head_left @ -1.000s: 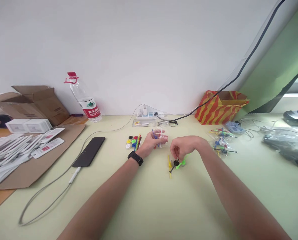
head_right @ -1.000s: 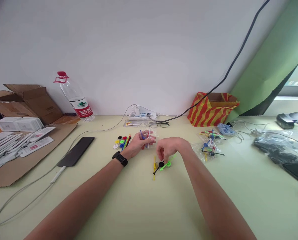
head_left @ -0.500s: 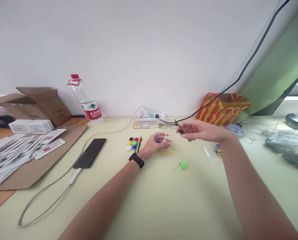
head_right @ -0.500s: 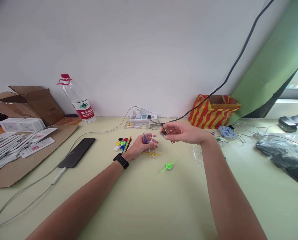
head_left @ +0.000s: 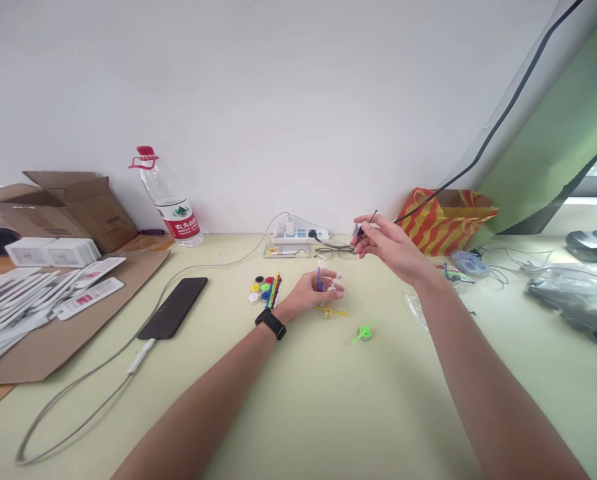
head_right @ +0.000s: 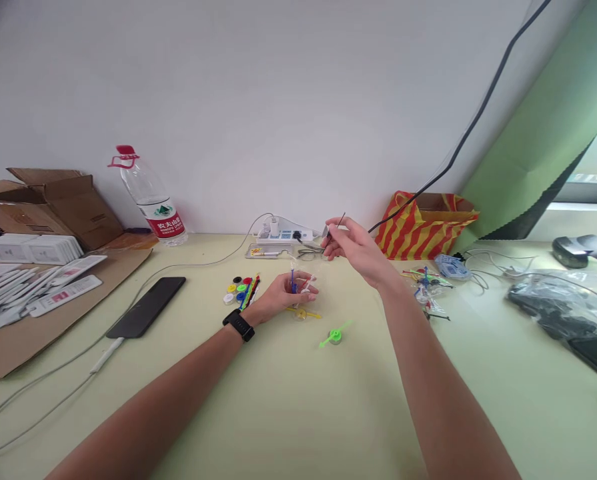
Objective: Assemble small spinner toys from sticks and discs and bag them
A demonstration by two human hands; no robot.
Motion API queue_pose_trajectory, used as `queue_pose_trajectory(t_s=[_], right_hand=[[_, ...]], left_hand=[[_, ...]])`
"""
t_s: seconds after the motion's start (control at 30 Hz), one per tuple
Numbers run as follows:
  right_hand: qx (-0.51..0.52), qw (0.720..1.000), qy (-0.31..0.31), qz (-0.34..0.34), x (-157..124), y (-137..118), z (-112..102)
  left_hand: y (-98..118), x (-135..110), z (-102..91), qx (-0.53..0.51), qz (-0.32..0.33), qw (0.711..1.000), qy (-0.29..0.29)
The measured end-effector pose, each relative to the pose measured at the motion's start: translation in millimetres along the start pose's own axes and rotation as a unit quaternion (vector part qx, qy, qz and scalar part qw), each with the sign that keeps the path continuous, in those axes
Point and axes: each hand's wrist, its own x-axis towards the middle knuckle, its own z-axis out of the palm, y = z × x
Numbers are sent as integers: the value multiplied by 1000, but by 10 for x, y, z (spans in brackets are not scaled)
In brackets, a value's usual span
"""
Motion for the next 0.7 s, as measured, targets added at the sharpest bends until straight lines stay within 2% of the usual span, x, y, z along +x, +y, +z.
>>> queue_pose_trajectory(t_s=[0.1, 0.23, 0.4, 0.6, 0.7], right_hand=[[-7, 999, 35, -26, 25, 40, 56], [-66, 990, 92, -84, 60, 77, 107], [-183, 969, 108, -123, 73, 62, 129], [-192, 968, 117, -115, 74, 82, 151], [-229, 956, 132, -127, 79, 111, 158]], left_hand=[[-13, 9, -2, -1, 4, 1000, -2], [-24, 14, -6, -4, 6, 1000, -5], [-12, 9, -4, 4, 7, 1000, -6], [-4, 4, 3, 2, 11, 1000, -9], [6, -6, 9, 1, 12, 1000, -10]])
